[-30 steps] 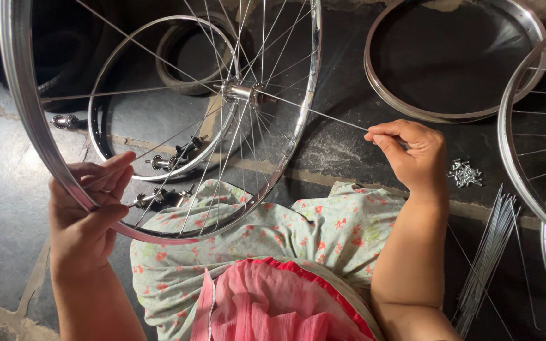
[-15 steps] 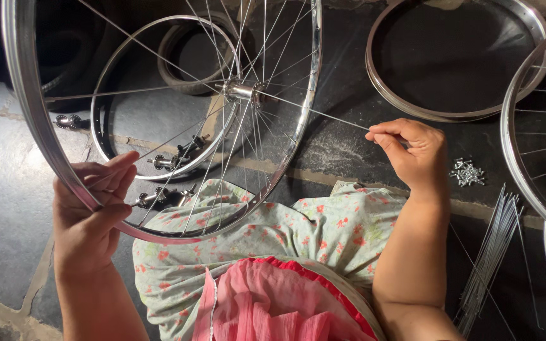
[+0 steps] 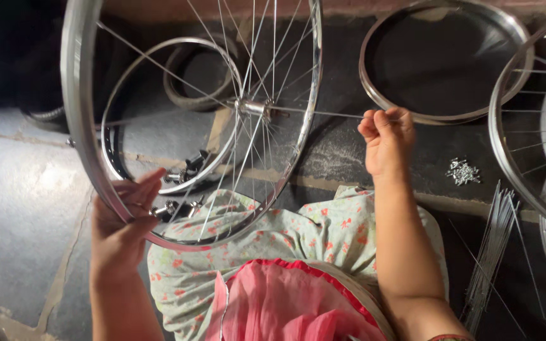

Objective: The person laces a bicycle wheel by inserting metal spokes through the rim and hub, then securing them with small nuts. The person repeats this process for multiple spokes, rotating the wheel as needed to reach different positions.

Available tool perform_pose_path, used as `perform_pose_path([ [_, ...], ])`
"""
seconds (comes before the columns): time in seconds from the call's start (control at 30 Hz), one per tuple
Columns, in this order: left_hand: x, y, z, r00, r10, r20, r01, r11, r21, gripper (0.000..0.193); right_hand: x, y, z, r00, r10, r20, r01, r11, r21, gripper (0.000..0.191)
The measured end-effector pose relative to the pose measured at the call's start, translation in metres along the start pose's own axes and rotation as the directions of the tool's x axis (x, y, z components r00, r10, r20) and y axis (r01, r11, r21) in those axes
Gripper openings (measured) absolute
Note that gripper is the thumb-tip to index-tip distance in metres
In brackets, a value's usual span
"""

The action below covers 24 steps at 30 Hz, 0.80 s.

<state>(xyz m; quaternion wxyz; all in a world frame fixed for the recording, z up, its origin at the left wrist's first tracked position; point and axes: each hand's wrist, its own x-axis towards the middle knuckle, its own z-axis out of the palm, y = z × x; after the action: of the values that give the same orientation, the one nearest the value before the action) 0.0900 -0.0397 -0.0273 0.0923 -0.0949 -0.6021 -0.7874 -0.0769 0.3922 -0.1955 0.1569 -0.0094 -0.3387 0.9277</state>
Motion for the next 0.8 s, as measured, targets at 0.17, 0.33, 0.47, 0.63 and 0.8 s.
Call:
perform_pose_path([
  [0.17, -0.002, 0.005, -0.01, 0.998, 0.008, 0.064, -0.009, 1.0, 0.017, 0.07, -0.01, 0.031, 0.035, 0.997, 0.051, 0.058, -0.055, 0.996, 0.068, 0.017],
  [0.33, 0.001, 0.018, -0.01, 0.995, 0.03, 0.096, -0.034, 0.999, 0.035, 0.071, -0.02, 0.072, 0.104, 0.988, 0.077, 0.135, -0.051, 0.981, -0.189, 0.031],
  [0.47, -0.002, 0.032, -0.005, 0.988, 0.036, 0.15, -0.053, 0.992, 0.113, 0.066, -0.04, 0.11, 0.153, 0.992, -0.001, 0.129, 0.061, 0.885, -0.462, 0.043],
  [0.63, -0.001, 0.05, -0.022, 0.956, 0.036, 0.29, -0.016, 0.997, -0.07, 0.08, -0.056, 0.128, 0.164, 0.991, -0.118, 0.064, 0.134, 0.826, -0.548, 0.026],
  [0.8, 0.049, 0.021, -0.051, 0.978, -0.171, 0.117, 0.202, 0.907, -0.368, 0.075, -0.056, 0.112, 0.168, 0.988, -0.139, 0.07, 0.147, 0.695, -0.704, 0.016],
])
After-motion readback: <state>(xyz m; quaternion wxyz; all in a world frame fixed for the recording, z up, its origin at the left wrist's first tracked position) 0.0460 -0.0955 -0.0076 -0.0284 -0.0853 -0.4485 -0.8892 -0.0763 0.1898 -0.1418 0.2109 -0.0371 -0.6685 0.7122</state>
